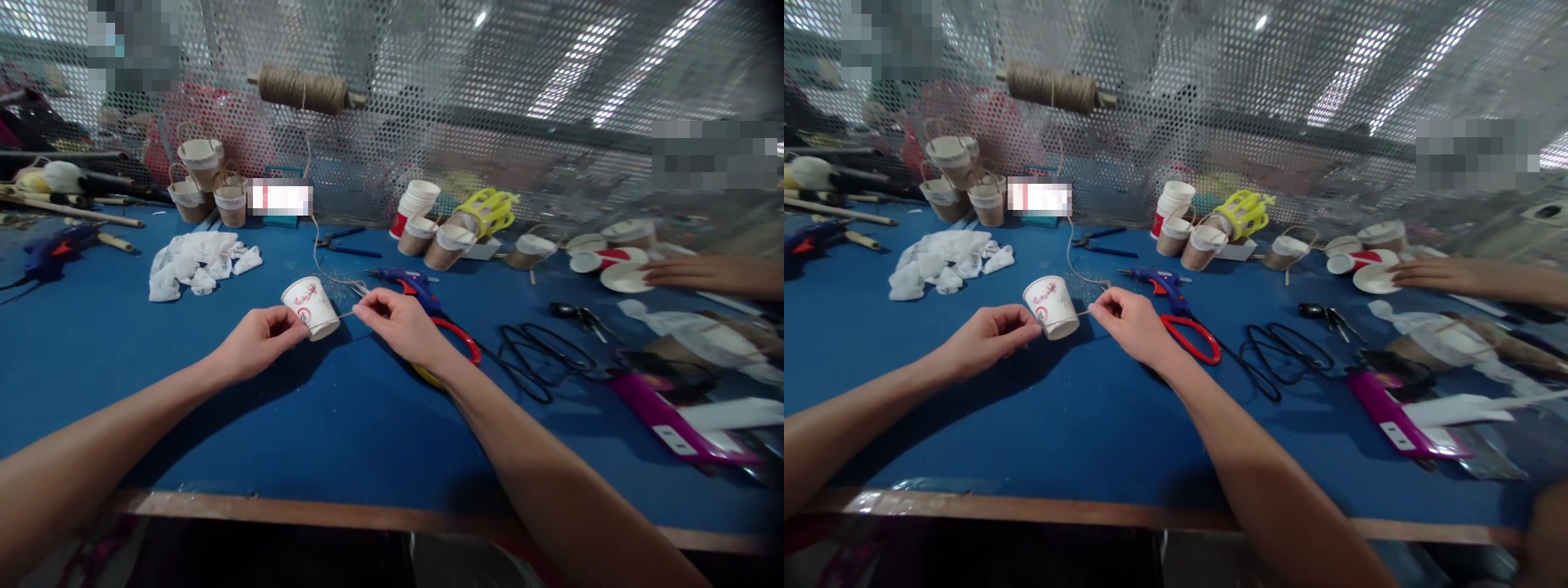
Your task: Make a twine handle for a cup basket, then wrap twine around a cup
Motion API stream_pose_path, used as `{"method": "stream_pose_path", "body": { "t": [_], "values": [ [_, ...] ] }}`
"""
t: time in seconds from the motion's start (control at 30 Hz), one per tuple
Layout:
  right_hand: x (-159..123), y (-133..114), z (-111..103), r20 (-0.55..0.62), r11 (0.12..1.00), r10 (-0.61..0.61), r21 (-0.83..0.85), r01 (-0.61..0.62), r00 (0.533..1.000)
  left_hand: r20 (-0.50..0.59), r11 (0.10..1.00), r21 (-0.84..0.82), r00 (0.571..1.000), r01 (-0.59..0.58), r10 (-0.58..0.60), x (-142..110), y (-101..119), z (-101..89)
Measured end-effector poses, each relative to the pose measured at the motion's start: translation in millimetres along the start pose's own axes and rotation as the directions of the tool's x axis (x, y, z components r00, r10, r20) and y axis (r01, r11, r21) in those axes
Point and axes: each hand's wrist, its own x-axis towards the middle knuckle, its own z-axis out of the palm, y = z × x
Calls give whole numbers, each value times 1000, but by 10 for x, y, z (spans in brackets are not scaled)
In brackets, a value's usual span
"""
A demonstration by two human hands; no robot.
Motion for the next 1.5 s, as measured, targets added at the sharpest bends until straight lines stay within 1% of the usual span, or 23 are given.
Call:
{"method": "stream_pose_path", "body": {
  "t": [0.1,0.23,0.33,0.4,0.53,0.67,0.8,0.9,1.03,1.5],
  "values": [
    [6,30,7,-5,1000,2,16,-2,1000,-7,1000,2,1000,-12,12,-4,3,4],
    [18,61,19,4,999,38,39,-38,999,-12,999,29,1000,-19,19,3,-8,16],
    [21,76,41,2,998,28,47,-28,1000,-33,998,56,999,-41,43,19,-14,28],
    [20,89,65,31,994,42,97,-45,999,-39,997,63,998,-49,52,28,-13,35],
    [18,116,119,103,955,116,260,-139,988,-32,997,72,999,-34,37,30,-12,38],
    [20,127,144,115,916,153,357,-185,981,-22,997,74,999,-28,29,27,-24,33],
    [13,125,143,130,875,177,433,-216,976,-18,996,68,998,-52,54,26,-38,32],
    [7,124,144,143,860,193,452,-238,971,-23,996,70,998,-63,64,26,-40,33],
    [8,127,153,151,849,205,464,-252,967,-30,997,68,998,-46,48,27,-43,35],
    [1,107,167,167,816,224,506,-278,960,14,996,65,998,-64,63,36,-98,24]
  ]
}}
